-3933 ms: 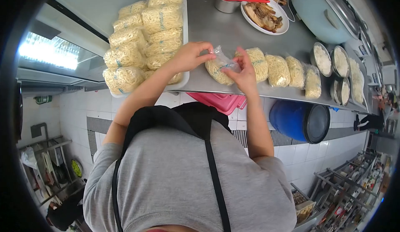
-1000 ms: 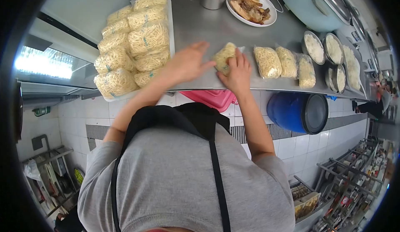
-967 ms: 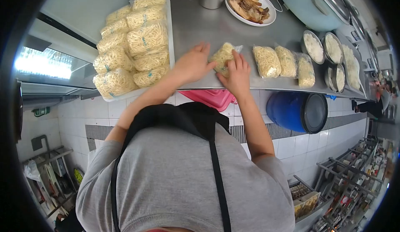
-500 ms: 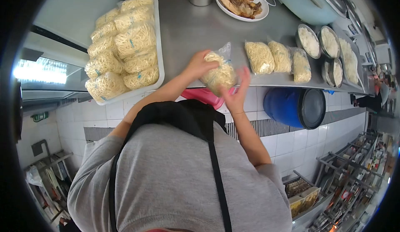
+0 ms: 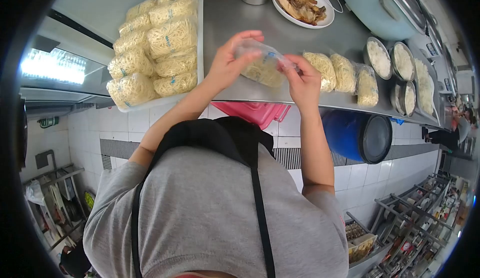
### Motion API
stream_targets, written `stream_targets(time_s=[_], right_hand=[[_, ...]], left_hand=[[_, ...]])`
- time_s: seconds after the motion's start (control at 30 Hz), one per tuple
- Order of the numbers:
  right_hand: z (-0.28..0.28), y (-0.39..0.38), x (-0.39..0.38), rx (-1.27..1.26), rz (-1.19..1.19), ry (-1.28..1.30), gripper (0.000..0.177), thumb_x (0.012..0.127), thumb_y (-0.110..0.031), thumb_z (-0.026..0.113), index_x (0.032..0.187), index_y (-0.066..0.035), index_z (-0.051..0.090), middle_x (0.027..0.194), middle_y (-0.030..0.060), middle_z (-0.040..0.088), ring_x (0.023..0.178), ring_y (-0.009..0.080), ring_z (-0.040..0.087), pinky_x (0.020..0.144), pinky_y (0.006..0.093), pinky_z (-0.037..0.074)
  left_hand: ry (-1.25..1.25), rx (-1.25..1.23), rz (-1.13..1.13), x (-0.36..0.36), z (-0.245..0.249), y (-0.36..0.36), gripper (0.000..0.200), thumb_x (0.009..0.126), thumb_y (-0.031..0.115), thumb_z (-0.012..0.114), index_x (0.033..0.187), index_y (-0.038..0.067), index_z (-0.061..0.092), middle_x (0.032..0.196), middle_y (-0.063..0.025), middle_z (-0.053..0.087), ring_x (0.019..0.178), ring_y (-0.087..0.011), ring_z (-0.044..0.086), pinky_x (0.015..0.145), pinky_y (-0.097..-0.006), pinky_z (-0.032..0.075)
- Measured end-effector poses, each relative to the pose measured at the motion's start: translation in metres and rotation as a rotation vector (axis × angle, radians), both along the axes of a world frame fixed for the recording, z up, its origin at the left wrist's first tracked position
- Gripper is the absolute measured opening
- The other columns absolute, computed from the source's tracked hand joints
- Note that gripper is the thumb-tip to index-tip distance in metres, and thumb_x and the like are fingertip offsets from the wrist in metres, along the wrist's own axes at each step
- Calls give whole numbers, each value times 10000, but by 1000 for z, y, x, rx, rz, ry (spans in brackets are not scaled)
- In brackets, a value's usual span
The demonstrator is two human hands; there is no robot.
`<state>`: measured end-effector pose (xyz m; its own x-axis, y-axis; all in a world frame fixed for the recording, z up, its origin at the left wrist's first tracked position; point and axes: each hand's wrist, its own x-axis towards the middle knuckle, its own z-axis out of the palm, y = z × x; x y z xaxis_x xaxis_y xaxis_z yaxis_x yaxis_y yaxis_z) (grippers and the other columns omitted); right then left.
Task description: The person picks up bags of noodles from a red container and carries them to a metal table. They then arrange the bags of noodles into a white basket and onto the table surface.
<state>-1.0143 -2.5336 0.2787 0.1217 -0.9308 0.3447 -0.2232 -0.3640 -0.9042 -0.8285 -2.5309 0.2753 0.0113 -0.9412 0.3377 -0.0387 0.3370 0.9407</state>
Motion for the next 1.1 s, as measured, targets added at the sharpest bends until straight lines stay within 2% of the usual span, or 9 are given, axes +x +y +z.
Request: stream_targets(time_s=[0.23, 0.4, 0.47, 0.57, 0.77, 0.87, 0.93, 1.0, 1.1], right_hand=[[-28, -13, 11, 169, 179, -653, 147, 820, -66, 622, 931, 30, 638, 909, 55, 639, 808, 123, 587, 736, 234, 451], [-48, -16, 6, 348, 128, 44, 331, 783, -124, 661, 1088, -1, 619, 1067, 66, 617, 940, 156, 568, 817, 286, 448], [-42, -15, 3, 262, 83, -67, 272, 789, -113, 647, 1040, -7, 643, 1021, 63, 632, 918, 155, 574, 807, 298, 456], [-51, 6, -8, -471, 68, 465, 177, 832, -86, 594, 968, 8, 656, 877, 62, 657, 804, 147, 602, 746, 287, 475], [-108, 49, -4, 643, -18, -265, 145, 910, -135, 474, 910, -54, 594, 770, 68, 624, 671, 153, 605, 601, 261, 482], [-110, 32, -7, 596, -371, -515, 186, 925, -181, 482, 1028, -42, 548, 817, 101, 628, 610, 147, 597, 590, 277, 507], [-93, 33, -7, 336, -445, -381, 306, 858, -186, 586, 1116, -55, 488, 889, 119, 606, 697, 214, 599, 678, 335, 508], [-53, 40, 5, -393, 24, 498, 581, 717, -218, 715, 1211, -75, 443, 1118, 166, 533, 968, 321, 550, 843, 431, 452], [-51, 35, 27, -292, 222, 938, 819, 591, -243, 775, 1300, -122, 383, 1272, 175, 425, 1170, 393, 397, 959, 476, 357]], left_hand=[[-267, -45, 20, -3, -51, 5, 260, 866, 279, 558, 884, 38, 654, 780, -118, 647, 697, -211, 622, 605, -305, 470], [-351, 294, 115, -7, -26, -3, 211, 834, 234, 580, 826, 34, 645, 725, -118, 619, 638, -276, 587, 569, -335, 466], [-413, -321, 330, -9, -19, -6, 181, 802, 208, 592, 834, 38, 642, 745, -112, 624, 614, -285, 588, 549, -351, 468], [-603, -618, 231, 8, -45, 16, 178, 871, 175, 539, 830, 43, 652, 592, -81, 572, 536, -213, 578, 505, -315, 458], [-547, 120, -40, 10, -95, 29, 333, 920, 222, 435, 729, 21, 619, 583, -97, 584, 488, -224, 588, 503, -341, 483], [-781, 126, -26, 8, -90, 7, 419, 933, 265, 413, 665, -2, 593, 540, -110, 572, 453, -221, 581, 474, -331, 472], [-806, 146, -37, 10, -92, -2, 458, 934, 297, 412, 632, -1, 584, 511, -103, 560, 440, -214, 571, 463, -328, 467], [-829, 190, -62, 13, -95, -3, 499, 935, 328, 412, 598, -1, 575, 482, -96, 547, 426, -207, 560, 452, -325, 462], [-189, 740, -172, 17, -97, -12, 392, 910, 286, 453, 689, -8, 587, 489, -91, 516, 428, -246, 534, 457, -359, 454]])
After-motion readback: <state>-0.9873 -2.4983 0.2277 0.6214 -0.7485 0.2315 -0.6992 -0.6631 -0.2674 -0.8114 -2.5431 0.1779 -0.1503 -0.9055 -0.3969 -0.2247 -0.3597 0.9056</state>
